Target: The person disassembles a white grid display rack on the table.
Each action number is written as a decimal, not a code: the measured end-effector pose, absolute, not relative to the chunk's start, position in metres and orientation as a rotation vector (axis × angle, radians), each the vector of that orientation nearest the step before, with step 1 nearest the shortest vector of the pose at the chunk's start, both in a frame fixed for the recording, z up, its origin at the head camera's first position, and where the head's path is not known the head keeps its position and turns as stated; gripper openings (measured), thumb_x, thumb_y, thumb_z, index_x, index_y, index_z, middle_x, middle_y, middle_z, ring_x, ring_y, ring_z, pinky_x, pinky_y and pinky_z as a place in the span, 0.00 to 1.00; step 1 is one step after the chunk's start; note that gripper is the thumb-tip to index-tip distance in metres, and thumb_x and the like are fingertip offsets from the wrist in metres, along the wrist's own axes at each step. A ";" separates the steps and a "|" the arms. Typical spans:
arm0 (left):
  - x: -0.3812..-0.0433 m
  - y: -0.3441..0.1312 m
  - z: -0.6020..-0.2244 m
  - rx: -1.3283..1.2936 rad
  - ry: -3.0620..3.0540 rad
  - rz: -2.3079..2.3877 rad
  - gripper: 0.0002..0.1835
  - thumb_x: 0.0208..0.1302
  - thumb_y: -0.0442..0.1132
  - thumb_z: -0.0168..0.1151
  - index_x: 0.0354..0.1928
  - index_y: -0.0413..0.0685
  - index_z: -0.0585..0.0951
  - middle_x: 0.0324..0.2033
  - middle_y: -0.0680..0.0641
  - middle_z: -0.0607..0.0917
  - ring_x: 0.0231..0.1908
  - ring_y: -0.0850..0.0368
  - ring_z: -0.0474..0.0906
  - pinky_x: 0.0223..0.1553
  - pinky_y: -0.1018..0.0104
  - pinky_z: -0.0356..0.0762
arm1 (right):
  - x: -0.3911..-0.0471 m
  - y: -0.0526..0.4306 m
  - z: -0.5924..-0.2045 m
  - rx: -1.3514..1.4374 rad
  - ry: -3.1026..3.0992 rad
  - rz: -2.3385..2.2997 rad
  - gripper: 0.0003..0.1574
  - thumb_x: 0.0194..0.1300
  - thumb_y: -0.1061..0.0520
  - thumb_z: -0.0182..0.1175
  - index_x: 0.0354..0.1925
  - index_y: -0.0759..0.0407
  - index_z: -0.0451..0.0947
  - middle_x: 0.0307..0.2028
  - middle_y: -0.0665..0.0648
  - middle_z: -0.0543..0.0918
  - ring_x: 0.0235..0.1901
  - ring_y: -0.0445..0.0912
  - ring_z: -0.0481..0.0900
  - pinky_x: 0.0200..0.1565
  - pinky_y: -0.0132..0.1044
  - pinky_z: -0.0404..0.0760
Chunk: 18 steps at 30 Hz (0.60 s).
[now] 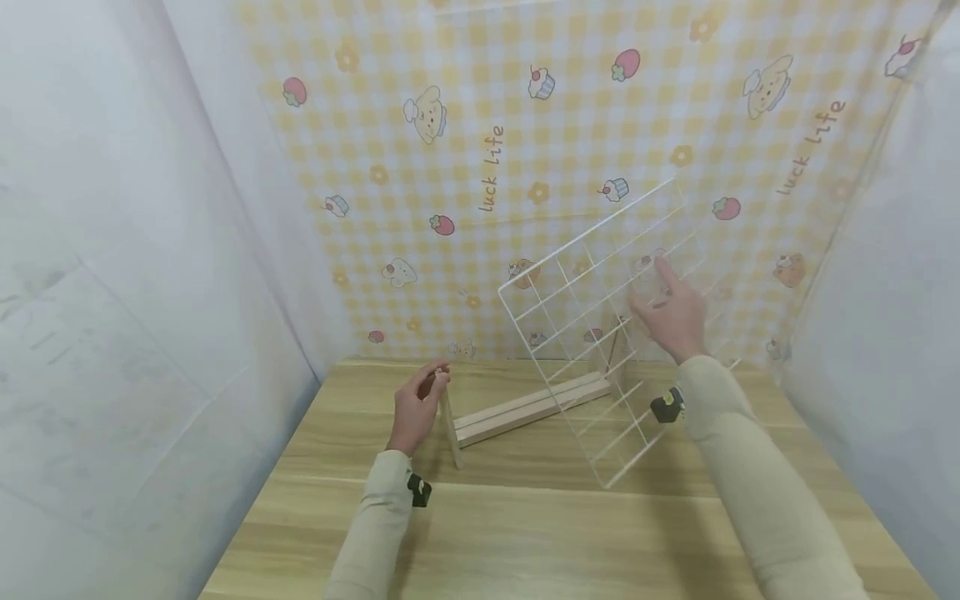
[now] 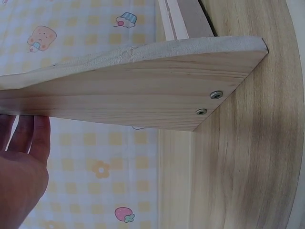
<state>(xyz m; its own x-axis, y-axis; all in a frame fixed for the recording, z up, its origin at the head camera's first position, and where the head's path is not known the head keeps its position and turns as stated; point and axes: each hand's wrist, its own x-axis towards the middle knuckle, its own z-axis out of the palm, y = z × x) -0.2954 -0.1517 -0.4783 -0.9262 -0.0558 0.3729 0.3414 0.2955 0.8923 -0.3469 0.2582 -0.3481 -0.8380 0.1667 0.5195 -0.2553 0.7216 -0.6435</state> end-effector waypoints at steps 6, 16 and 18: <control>-0.295 -0.149 -0.475 -0.236 -2.234 -1.687 0.18 0.75 0.46 0.56 0.61 0.51 0.80 0.56 0.42 0.85 0.55 0.44 0.84 0.63 0.47 0.78 | -0.335 0.278 -0.358 0.104 -2.619 1.045 0.53 0.63 0.49 0.67 0.79 0.49 0.53 0.58 0.79 0.77 0.12 0.45 0.78 0.19 0.35 0.83; -0.276 -0.143 -0.449 -0.229 -2.261 -1.677 0.17 0.76 0.40 0.56 0.61 0.44 0.80 0.55 0.40 0.86 0.54 0.43 0.84 0.60 0.62 0.80 | -0.326 0.301 -0.374 0.198 -2.847 0.984 0.56 0.59 0.58 0.67 0.79 0.45 0.50 0.65 0.85 0.66 0.16 0.47 0.75 0.21 0.40 0.85; -0.280 -0.143 -0.453 -0.219 -2.252 -1.680 0.17 0.76 0.41 0.56 0.61 0.45 0.80 0.55 0.40 0.86 0.54 0.43 0.84 0.59 0.66 0.80 | -0.325 0.305 -0.377 0.211 -2.881 0.970 0.57 0.59 0.59 0.67 0.79 0.45 0.50 0.65 0.86 0.65 0.15 0.46 0.74 0.20 0.40 0.84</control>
